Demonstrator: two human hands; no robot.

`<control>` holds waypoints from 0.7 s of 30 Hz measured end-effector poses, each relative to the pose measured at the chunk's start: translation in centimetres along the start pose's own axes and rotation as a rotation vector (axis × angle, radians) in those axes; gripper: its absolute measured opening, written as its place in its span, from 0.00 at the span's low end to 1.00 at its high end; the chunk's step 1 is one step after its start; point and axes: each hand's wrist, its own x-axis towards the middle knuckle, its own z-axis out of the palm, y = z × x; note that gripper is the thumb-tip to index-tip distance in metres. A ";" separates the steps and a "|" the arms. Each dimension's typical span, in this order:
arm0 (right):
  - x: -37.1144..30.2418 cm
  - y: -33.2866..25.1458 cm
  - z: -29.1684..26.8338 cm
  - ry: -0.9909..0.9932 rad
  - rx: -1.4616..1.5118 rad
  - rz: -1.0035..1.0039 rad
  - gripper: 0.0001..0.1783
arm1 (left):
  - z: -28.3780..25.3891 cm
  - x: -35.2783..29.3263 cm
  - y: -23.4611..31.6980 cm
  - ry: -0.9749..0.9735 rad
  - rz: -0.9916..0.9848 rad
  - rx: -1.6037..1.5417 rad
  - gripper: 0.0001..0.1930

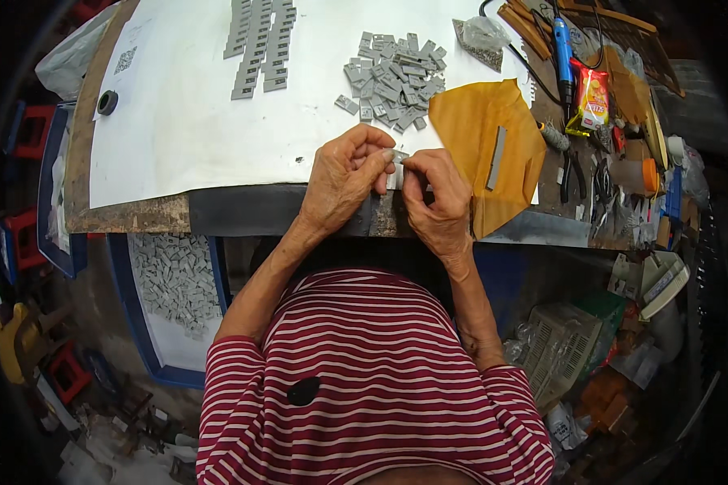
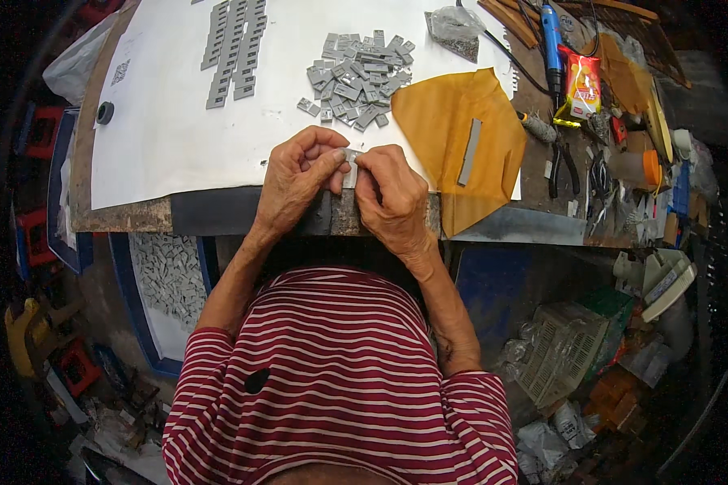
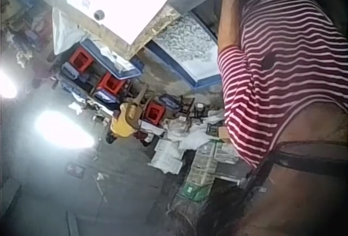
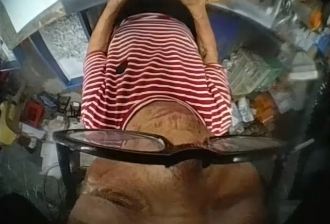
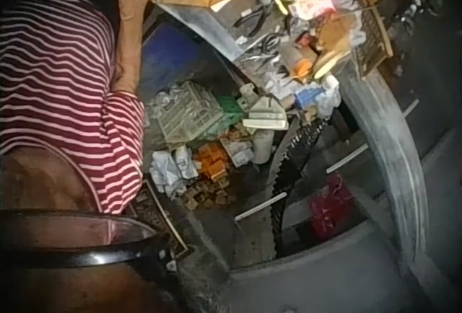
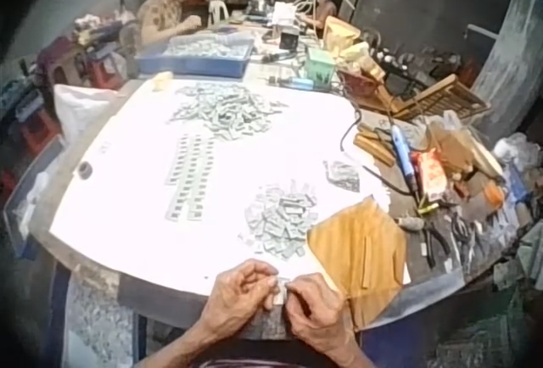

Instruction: Sorting and inspecting small grey rectangular components on a workbench.

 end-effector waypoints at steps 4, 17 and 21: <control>-0.5 0.1 0.2 0.010 0.014 0.023 0.12 | -0.1 0.0 -0.2 -0.001 0.013 0.004 0.08; -1.0 0.0 0.3 0.031 0.234 0.220 0.07 | 0.1 0.0 -0.2 0.032 0.034 -0.040 0.06; -0.8 -0.5 -0.2 0.024 0.459 0.490 0.05 | 0.1 -0.1 -0.2 0.036 0.031 -0.041 0.06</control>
